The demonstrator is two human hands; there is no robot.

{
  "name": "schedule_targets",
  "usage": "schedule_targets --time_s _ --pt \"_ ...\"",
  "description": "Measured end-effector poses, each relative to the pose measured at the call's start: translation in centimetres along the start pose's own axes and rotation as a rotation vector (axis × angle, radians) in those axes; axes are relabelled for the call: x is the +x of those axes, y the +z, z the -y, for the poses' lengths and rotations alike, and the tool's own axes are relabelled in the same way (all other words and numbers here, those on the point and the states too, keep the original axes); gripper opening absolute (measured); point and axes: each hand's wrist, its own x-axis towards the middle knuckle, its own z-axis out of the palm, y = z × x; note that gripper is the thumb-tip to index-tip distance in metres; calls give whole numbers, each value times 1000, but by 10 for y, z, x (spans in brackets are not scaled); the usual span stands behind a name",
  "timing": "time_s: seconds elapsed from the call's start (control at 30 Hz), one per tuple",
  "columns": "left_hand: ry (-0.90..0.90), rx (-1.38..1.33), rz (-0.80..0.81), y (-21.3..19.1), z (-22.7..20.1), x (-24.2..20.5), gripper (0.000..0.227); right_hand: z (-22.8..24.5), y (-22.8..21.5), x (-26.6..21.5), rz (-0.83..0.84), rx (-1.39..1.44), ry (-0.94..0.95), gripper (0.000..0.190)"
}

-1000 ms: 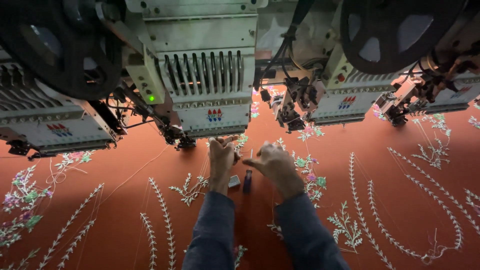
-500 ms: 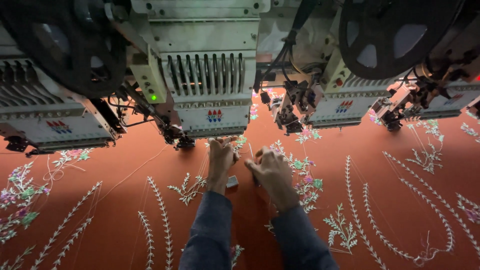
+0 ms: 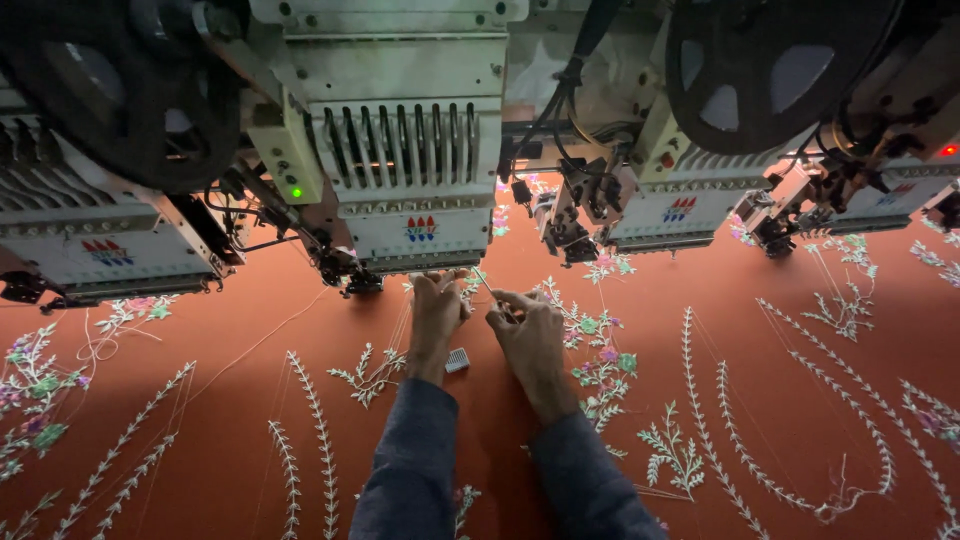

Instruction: The person uses a screwdriver to adjust components on multiple industrial embroidery machines stitching floral patterns onto red fabric. They then walk to a control panel and interact with the touchscreen to manage the machine settings.

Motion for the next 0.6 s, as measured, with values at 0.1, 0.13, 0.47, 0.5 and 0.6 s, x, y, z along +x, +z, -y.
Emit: schedule_targets --time_s 0.1,0.13,0.47,0.5,0.6 --pt "21 18 -27 3 -14 -11 22 -7 2 -2 -44 21 -35 30" --pt "21 18 -27 2 -13 -11 22 -9 3 -2 -44 21 -35 30" --pt "55 125 -68 5 -14 -4 23 -19 9 5 -84 29 -92 33" --pt "50 141 -69 7 -15 -8 24 -17 7 2 -68 37 -72 33" --pt "23 120 -57 6 -30 -25 24 -17 7 1 -53 55 -66 32"
